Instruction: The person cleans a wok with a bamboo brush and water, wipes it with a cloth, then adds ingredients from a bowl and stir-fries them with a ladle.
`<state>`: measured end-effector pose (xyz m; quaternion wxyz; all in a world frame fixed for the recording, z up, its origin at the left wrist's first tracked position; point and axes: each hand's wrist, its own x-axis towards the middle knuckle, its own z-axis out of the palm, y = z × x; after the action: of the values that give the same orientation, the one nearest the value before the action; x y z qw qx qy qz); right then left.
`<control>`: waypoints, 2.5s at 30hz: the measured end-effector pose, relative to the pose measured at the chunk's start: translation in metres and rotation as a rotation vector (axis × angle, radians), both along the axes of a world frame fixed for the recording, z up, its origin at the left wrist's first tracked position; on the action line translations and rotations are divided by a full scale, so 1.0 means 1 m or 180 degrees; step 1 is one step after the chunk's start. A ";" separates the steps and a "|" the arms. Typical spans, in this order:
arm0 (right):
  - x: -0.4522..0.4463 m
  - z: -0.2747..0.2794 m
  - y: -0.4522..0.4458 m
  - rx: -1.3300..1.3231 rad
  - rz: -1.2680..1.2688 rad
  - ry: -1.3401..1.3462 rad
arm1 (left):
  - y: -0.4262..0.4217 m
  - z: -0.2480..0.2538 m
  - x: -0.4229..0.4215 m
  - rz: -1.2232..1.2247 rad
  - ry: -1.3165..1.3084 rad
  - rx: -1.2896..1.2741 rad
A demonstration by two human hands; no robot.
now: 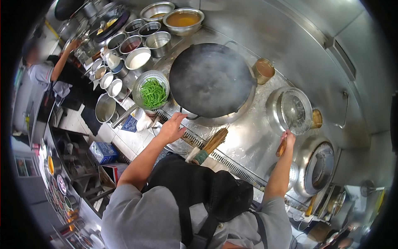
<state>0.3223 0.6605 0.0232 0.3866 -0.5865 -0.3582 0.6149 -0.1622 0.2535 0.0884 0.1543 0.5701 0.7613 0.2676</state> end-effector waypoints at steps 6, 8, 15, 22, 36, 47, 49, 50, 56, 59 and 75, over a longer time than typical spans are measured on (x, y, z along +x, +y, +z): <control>-0.003 0.028 -0.042 -0.0497 -0.0052 0.2877 | 0.008 0.000 -0.018 -0.0213 -0.0199 0.0174; -0.014 0.056 -0.074 -0.0363 0.0230 0.2987 | 0.025 0.008 -0.024 -0.0186 -0.0298 0.0442; -0.091 0.170 -0.180 -0.0511 0.0283 0.2638 | 0.165 0.000 -0.038 -0.0724 -0.1603 0.0688; -0.180 0.231 -0.256 -0.0485 0.0406 0.1603 | 0.289 -0.044 0.005 -0.0195 -0.3591 -0.0079; -0.157 0.088 -0.315 0.1449 0.0341 -0.2860 | 0.202 -0.053 -0.090 -0.0393 -0.2735 -0.0448; -0.060 0.056 -0.177 0.1386 -0.0600 -0.2733 | 0.017 -0.037 -0.135 0.0624 -0.2493 0.0026; -0.052 0.049 -0.125 0.1327 -0.0563 -0.2812 | 0.019 -0.026 -0.113 0.0726 -0.2285 0.0013; -0.047 0.031 -0.096 0.1331 -0.0558 -0.2768 | 0.021 -0.017 -0.099 0.0558 -0.1999 -0.0002; -0.051 0.051 -0.050 0.0223 -0.0665 -0.0098 | 0.023 -0.004 -0.062 0.0024 -0.0888 0.0247; -0.044 0.079 -0.077 0.0000 -0.0557 0.1142 | 0.028 -0.001 -0.064 0.0055 -0.0965 0.0250; -0.178 0.216 -0.238 -0.0080 0.0690 0.0525 | 0.303 -0.048 0.035 0.0300 -0.2151 0.0455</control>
<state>0.1444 0.4230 0.2394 0.3387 -0.4966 -0.3788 0.7037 -0.1276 0.5564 0.0406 0.3448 0.4228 0.6720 0.5007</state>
